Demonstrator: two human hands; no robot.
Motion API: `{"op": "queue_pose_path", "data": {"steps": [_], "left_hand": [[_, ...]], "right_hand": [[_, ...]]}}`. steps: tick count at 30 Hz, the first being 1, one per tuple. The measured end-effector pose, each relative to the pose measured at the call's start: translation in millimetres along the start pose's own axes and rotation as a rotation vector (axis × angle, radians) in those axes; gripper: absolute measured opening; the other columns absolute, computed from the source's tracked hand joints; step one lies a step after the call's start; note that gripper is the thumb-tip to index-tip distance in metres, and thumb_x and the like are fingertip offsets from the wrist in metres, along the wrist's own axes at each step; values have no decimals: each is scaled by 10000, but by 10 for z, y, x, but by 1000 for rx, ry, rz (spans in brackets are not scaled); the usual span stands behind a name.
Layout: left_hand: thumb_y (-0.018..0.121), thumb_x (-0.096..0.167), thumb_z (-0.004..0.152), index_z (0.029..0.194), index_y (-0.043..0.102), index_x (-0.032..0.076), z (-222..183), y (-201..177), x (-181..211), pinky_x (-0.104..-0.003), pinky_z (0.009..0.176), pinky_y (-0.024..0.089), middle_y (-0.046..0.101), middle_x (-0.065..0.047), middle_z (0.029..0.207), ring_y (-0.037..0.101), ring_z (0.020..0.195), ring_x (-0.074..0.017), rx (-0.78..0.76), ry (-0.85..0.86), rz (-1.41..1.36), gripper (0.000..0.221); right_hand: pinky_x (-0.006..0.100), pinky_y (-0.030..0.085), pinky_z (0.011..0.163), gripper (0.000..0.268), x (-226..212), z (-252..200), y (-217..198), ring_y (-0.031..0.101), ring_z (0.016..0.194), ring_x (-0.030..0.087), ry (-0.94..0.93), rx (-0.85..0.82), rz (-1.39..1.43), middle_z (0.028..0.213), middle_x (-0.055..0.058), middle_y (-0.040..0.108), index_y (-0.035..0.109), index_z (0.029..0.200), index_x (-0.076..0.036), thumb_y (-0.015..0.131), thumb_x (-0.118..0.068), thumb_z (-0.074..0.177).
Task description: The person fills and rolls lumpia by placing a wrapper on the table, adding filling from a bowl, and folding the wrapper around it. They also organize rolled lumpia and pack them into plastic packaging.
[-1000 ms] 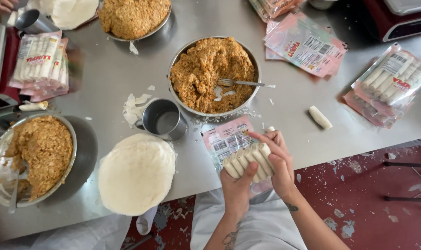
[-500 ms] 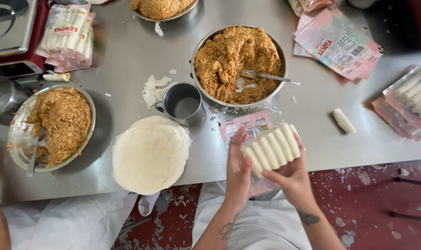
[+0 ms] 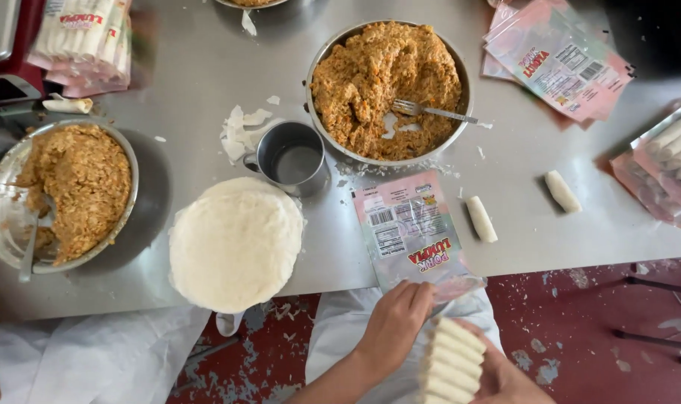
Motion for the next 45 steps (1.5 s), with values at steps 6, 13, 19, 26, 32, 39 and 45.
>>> {"op": "queue_pose_path", "data": {"steps": [6, 13, 19, 26, 32, 39, 45], "left_hand": [[654, -146, 1013, 1128, 698, -142, -4, -210, 251, -433, 880, 559, 659, -263, 1227, 613, 945, -343, 224, 186, 235, 124], [625, -123, 1051, 1422, 623, -110, -103, -105, 298, -392, 853, 533, 566, -145, 1513, 583, 1069, -285, 197, 92, 229, 371], [634, -16, 1083, 1369, 690, -41, -62, -33, 391, -388, 881, 532, 607, -70, 1486, 597, 1044, -244, 197, 88, 283, 292], [582, 28, 1110, 1280, 736, 4, 12, 69, 358, -386, 886, 501, 626, -67, 1476, 605, 1073, -244, 182, 142, 301, 230], [535, -56, 987, 1119, 545, 49, -291, 450, 6, -353, 890, 508, 554, -128, 1150, 583, 1014, -267, 63, -208, -270, 169], [491, -62, 1072, 1004, 526, -11, -196, 174, 89, -387, 751, 485, 510, -141, 914, 522, 803, -294, 316, -15, -250, 91], [558, -12, 1097, 986, 564, 26, -187, 252, 246, -372, 699, 511, 505, -98, 888, 511, 731, -254, 241, 252, 23, 117]], "right_hand": [[447, 502, 1048, 1312, 140, 18, -474, 594, 1349, 308, -179, 0, 37, 1532, 171, 528, 211, 1644, -168, 1080, 91, 696], [476, 560, 1004, 1194, 137, 69, -416, 670, 1226, 277, -80, 73, 40, 1407, 142, 629, 307, 1603, -199, 974, 128, 668], [461, 538, 1004, 1243, -36, 45, -537, 611, 1238, 295, -215, 201, -28, 1422, 164, 573, 281, 1617, -184, 969, 95, 620], [462, 505, 1023, 1184, -160, 72, -525, 556, 1323, 294, -270, 417, -33, 1535, 190, 525, 289, 1635, -163, 801, 170, 621], [493, 451, 1080, 1164, -248, 101, -125, 520, 1317, 324, -323, 672, 29, 1546, 190, 491, 289, 1647, -166, 636, 254, 619], [439, 478, 1040, 1114, -348, 76, 55, 558, 1267, 292, -254, 704, -19, 1478, 191, 557, 346, 1636, -147, 670, 233, 640], [418, 507, 1032, 1026, -443, 82, 218, 580, 1253, 278, -355, 852, -92, 1466, 181, 564, 349, 1617, -107, 662, 214, 695]]}}
Point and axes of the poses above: each hand's wrist, its own z-axis towards the middle knuckle, its own y-axis out of the palm, x = y × z, the point moved 6 cm from there along z, towards the middle knuckle
